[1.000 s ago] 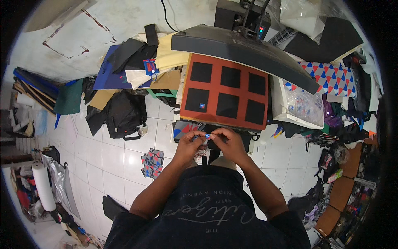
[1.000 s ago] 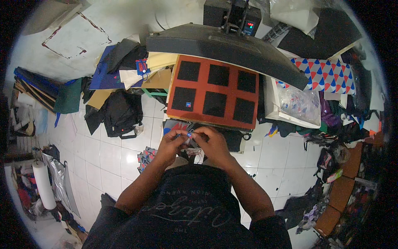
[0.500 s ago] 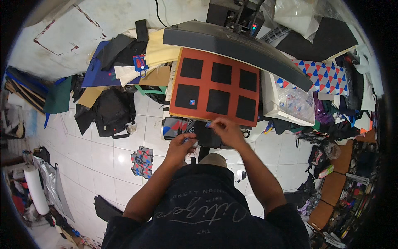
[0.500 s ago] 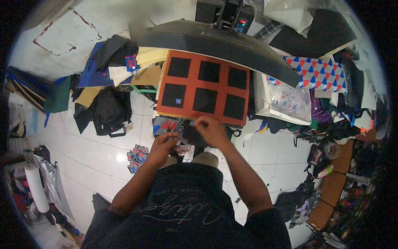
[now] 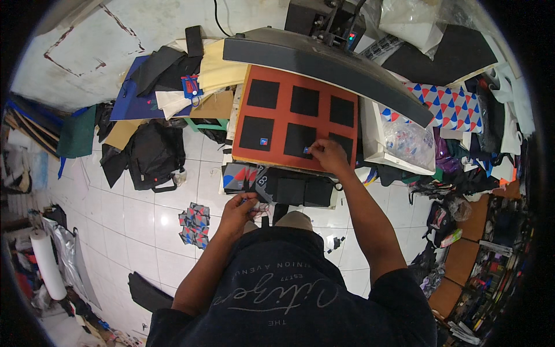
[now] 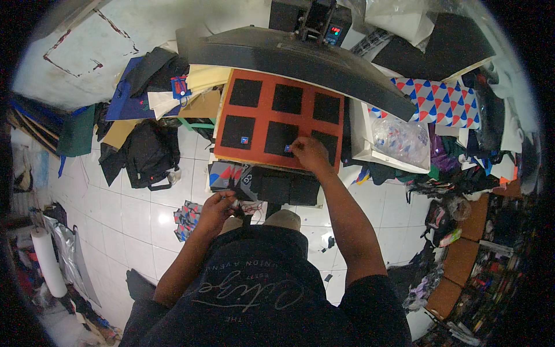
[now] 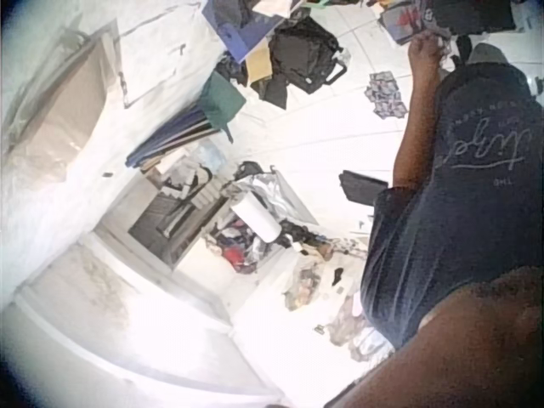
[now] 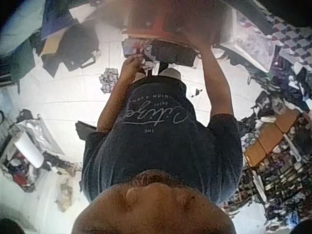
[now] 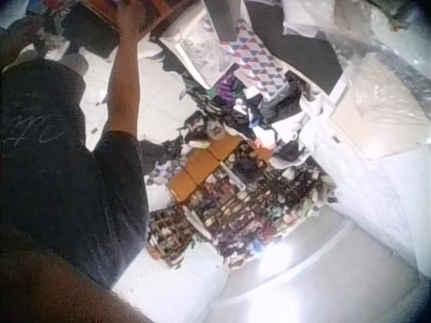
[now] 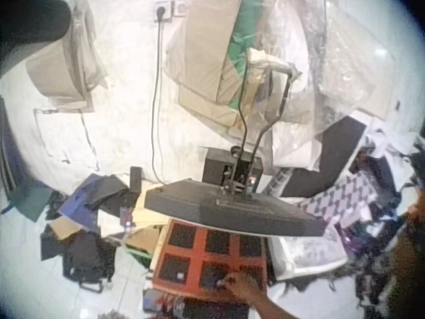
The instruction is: The person places small blue stickers onto a red grid board, then applies larger patterned stickers over the grid squares. The person handles the stickers by hand and arranges them in a repeating pattern on the board.
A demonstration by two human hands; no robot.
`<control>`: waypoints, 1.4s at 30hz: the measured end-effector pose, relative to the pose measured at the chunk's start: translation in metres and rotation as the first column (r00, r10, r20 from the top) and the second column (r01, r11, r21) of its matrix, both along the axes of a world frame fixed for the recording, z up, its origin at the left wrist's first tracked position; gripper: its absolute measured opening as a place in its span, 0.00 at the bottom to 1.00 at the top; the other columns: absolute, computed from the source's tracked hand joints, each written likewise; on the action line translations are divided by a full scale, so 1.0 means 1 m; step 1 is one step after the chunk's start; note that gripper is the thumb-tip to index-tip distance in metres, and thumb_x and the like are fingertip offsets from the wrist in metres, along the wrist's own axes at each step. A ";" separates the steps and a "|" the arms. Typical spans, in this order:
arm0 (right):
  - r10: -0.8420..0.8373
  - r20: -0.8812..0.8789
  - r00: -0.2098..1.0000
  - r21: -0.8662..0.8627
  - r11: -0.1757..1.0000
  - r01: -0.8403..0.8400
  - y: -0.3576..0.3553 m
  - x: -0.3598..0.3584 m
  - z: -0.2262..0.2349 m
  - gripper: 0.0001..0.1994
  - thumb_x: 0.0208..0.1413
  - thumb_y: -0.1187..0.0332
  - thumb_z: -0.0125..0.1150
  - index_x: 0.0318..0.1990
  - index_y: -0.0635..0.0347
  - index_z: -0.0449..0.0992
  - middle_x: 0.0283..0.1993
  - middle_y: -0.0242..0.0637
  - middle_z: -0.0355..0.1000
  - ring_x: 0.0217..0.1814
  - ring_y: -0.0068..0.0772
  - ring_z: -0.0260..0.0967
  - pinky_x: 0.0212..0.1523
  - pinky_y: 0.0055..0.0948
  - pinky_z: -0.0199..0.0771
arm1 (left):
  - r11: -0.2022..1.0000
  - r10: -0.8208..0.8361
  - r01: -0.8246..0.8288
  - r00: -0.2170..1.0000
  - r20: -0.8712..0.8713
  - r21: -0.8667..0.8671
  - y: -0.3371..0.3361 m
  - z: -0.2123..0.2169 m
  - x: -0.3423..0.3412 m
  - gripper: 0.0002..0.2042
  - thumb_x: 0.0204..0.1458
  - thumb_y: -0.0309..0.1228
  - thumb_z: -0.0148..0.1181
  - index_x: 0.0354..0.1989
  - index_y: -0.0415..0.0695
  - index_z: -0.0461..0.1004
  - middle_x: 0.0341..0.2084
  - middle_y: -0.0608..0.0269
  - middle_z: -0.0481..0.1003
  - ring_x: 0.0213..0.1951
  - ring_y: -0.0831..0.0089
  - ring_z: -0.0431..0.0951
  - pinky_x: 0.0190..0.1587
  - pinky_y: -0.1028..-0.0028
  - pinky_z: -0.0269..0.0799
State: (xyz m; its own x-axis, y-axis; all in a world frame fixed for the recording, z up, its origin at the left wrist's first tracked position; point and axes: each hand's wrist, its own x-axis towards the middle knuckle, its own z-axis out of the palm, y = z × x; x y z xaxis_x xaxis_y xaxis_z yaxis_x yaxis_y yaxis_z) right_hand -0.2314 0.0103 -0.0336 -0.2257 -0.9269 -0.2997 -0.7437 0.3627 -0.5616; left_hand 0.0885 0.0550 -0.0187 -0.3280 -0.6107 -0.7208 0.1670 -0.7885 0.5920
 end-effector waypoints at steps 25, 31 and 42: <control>-0.074 -0.226 0.971 -0.361 0.933 -0.013 0.019 0.019 -0.010 0.06 0.47 0.67 0.64 0.28 0.58 0.77 0.33 0.39 0.72 0.37 0.42 0.73 0.37 0.40 0.73 | 0.997 -0.071 0.071 0.996 0.059 0.000 -0.010 -0.010 0.001 0.09 0.55 0.26 0.57 0.44 0.40 0.71 0.35 0.64 0.72 0.33 0.76 0.73 0.37 0.78 0.71; -0.089 -0.246 0.965 -0.391 0.920 -0.015 0.020 0.022 -0.009 0.06 0.47 0.66 0.65 0.28 0.58 0.76 0.33 0.39 0.72 0.37 0.42 0.73 0.37 0.39 0.73 | 0.998 -0.068 0.068 0.997 0.041 0.003 -0.009 -0.013 0.003 0.09 0.55 0.26 0.57 0.44 0.40 0.71 0.35 0.64 0.72 0.33 0.76 0.74 0.37 0.78 0.71; -0.075 -0.249 0.966 -0.364 0.931 -0.021 0.016 0.020 -0.010 0.06 0.47 0.66 0.65 0.29 0.57 0.77 0.33 0.39 0.71 0.37 0.42 0.72 0.38 0.40 0.72 | 0.996 -0.089 0.090 0.993 0.075 -0.003 -0.009 -0.016 0.007 0.10 0.56 0.27 0.56 0.44 0.40 0.71 0.36 0.63 0.73 0.33 0.76 0.74 0.35 0.79 0.70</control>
